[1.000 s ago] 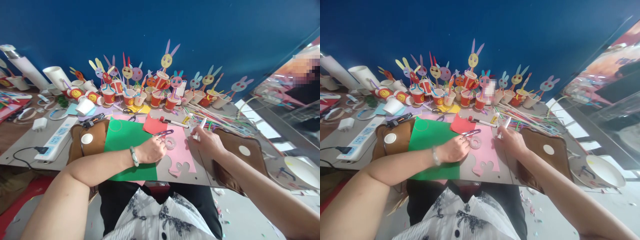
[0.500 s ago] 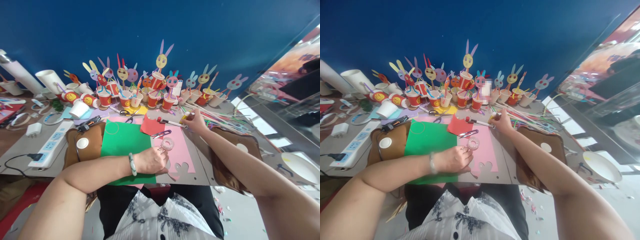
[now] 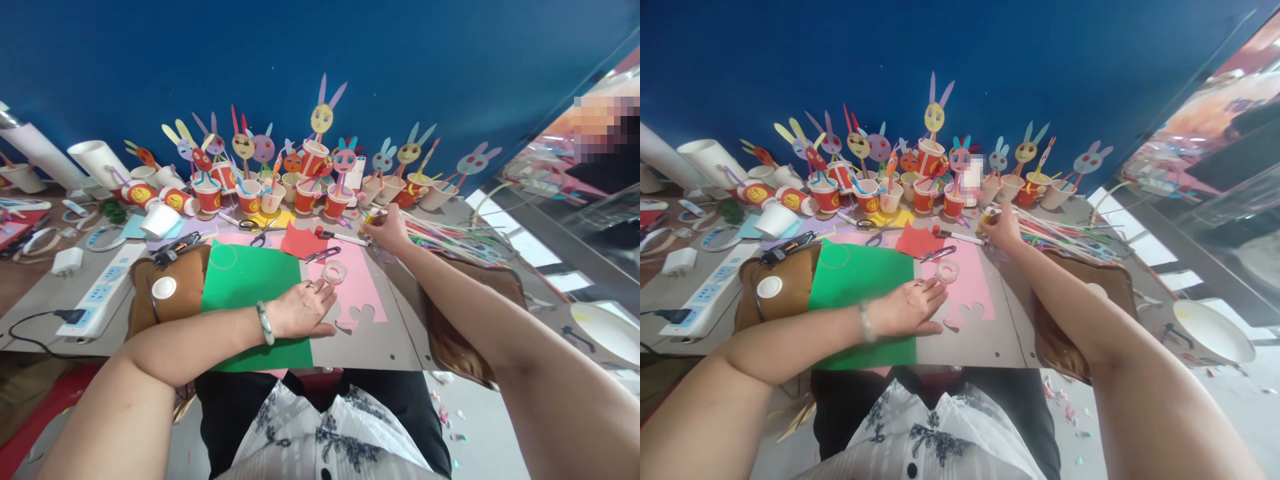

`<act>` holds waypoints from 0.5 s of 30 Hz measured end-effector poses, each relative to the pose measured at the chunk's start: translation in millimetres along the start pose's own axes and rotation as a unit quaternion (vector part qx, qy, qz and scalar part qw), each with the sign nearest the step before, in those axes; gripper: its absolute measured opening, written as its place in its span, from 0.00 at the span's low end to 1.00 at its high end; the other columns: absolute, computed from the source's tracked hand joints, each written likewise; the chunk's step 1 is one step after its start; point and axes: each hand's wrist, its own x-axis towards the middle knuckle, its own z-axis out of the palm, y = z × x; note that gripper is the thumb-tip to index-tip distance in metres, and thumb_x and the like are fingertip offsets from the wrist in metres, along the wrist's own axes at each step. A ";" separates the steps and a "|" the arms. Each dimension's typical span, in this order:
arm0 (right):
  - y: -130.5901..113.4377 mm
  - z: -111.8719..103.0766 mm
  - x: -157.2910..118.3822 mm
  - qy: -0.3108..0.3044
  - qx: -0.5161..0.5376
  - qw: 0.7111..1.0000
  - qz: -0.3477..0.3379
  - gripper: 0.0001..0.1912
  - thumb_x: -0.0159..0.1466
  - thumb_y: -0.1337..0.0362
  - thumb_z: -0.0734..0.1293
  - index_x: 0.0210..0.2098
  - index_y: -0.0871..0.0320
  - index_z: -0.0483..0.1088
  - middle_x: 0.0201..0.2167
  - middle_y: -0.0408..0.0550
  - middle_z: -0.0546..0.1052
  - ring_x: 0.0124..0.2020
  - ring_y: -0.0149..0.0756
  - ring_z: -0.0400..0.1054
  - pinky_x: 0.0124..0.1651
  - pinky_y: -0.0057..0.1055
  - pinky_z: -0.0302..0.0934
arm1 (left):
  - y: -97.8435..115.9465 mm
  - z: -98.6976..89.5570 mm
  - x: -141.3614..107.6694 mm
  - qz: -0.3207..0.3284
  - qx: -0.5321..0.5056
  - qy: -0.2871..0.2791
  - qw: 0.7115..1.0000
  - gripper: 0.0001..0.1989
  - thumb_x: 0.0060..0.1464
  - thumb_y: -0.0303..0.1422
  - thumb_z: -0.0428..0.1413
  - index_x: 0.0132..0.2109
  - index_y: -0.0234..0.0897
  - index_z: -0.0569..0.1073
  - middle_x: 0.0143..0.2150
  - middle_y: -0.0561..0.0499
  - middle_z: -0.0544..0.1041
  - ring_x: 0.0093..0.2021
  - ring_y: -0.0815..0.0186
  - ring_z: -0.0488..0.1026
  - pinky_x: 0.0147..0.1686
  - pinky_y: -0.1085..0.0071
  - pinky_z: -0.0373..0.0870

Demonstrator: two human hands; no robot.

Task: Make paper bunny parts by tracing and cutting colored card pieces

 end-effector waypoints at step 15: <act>-42.6 -29.0 -53.6 0.098 -0.048 0.994 -0.032 0.19 0.57 0.58 0.67 0.47 0.54 0.62 0.38 0.50 0.79 0.32 0.42 0.73 0.43 0.44 0.68 | -19.8 15.2 2.8 -0.021 -0.018 0.030 0.999 0.33 0.62 0.51 0.54 0.61 0.26 0.68 0.62 0.33 0.71 0.64 0.49 0.66 0.60 0.57 0.64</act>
